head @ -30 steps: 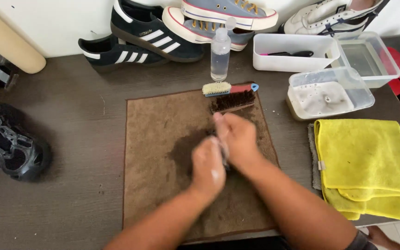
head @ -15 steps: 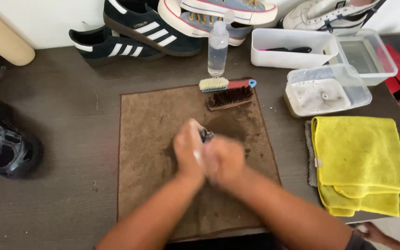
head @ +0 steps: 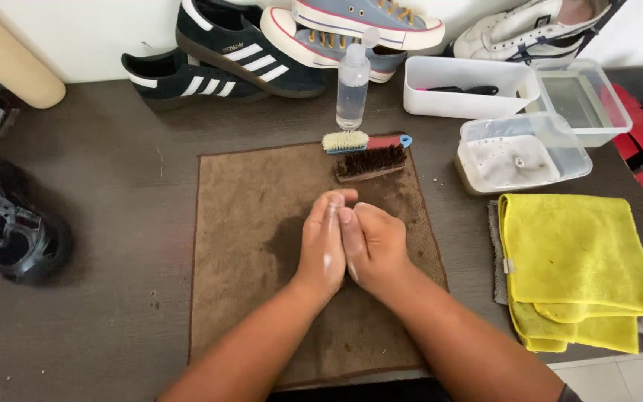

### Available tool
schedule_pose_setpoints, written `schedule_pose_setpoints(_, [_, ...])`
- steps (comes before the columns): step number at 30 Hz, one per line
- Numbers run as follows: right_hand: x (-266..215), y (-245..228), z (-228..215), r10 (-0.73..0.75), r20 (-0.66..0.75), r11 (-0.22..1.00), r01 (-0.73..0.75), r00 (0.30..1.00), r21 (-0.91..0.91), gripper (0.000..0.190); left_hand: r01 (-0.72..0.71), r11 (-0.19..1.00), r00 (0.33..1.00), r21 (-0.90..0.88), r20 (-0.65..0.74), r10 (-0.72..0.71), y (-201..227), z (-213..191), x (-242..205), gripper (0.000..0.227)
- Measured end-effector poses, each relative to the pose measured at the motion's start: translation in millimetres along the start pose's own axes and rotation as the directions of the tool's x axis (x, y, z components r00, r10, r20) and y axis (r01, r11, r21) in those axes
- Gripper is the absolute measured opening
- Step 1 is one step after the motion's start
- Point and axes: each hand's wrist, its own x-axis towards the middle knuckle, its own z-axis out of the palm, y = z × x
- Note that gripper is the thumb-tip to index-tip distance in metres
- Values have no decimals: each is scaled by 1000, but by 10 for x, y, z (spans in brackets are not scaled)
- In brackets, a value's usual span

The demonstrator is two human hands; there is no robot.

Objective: The person scrubs a pair of black shoe laces with soapy hands on a brown mat, repeatedly rinsing them in a container of water. The laces are agitated and squeezed to remove soap and dirt, then placed into the water container.

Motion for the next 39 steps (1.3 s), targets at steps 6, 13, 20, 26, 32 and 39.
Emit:
schedule_pose_setpoints(6, [237, -158, -133, -213, -210, 954, 250, 954, 168, 25, 68, 997, 962, -31, -263, -74, 227, 70, 76, 27])
schedule_pose_setpoints(13, [-67, 66, -11, 80, 190, 970, -33, 979, -241, 42, -91, 979, 967, 183, -218, 131, 258, -94, 139, 36])
schedule_pose_setpoints(20, [96, 237, -44, -338, 30, 916, 336, 941, -217, 40, -44, 992, 989, 115, -138, 60, -564, -67, 37, 33])
schedule_pose_setpoints(26, [-139, 192, 44, -290, -81, 957, 289, 954, -20, 34, -259, 908, 955, 330, -55, 292, -289, 0, 266, 17])
schedule_pose_setpoints(32, [-86, 551, 118, -59, -35, 988, 64, 998, 138, 34, -216, 764, 967, 608, 25, 253, -601, -191, 75, 29])
schedule_pose_setpoints(39, [150, 343, 75, 82, 21, 996, -81, 996, -48, 42, 276, 954, 960, -121, -25, -280, 30, -1, -114, 50])
